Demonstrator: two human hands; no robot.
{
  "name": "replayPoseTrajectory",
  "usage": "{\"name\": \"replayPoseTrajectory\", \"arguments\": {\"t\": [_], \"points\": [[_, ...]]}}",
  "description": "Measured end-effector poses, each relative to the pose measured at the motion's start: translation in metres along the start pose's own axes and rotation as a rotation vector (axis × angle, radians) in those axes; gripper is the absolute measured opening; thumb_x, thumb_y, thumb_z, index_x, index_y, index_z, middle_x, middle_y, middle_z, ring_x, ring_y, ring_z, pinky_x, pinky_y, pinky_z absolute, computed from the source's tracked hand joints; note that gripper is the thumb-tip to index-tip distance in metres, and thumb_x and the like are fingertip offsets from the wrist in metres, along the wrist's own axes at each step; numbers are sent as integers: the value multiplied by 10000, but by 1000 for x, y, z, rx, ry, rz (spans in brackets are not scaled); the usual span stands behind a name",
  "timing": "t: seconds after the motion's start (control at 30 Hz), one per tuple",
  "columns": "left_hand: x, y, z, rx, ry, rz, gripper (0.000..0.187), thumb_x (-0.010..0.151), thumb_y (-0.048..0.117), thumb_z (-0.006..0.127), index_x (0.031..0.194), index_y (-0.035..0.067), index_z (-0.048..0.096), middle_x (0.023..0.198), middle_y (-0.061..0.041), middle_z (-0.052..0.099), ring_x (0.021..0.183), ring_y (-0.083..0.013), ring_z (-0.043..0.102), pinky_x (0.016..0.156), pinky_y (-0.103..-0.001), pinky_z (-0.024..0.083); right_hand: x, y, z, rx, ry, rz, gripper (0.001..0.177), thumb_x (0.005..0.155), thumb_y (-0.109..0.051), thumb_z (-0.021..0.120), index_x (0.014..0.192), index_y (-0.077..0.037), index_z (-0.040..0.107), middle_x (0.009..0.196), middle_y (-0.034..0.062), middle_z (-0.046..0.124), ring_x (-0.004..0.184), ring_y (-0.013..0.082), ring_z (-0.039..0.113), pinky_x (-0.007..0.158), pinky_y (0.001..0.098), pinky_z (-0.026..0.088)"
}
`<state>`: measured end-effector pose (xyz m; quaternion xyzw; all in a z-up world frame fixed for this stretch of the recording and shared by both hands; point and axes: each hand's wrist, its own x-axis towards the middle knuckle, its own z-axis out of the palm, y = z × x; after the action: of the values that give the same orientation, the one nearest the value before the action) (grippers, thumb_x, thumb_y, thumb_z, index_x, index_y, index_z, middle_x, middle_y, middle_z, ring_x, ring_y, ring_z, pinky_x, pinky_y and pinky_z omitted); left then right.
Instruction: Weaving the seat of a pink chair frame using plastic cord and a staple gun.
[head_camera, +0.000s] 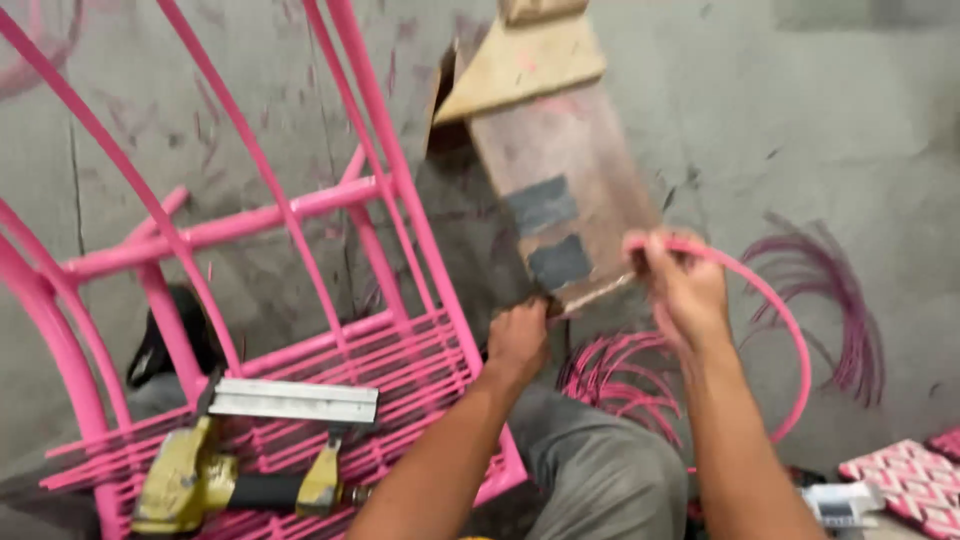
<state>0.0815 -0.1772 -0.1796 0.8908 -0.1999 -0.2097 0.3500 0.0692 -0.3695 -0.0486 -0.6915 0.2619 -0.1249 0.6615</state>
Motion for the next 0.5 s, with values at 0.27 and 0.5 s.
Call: {"name": "replayPoseTrajectory", "arguments": {"t": [0.27,0.5], "points": [[-68,50,-105,-180,119,172,220,906,190,698,1096,80,710,967,-171,741,888,-395,726,763,-505,563,-123,-83,9,734,-246,211,177,1036,-173,632,1171,-57,623,1069,152,709,913,227,686,803,336,562],[-168,52,-230,-766,13,121,343,977,267,660,1221,27,645,842,-42,683,760,-129,632,684,-319,518,-194,-132,50,551,-395,167,163,1058,-184,625,1153,-52,616,1005,112,692,844,192,646,753,313,537]]}}
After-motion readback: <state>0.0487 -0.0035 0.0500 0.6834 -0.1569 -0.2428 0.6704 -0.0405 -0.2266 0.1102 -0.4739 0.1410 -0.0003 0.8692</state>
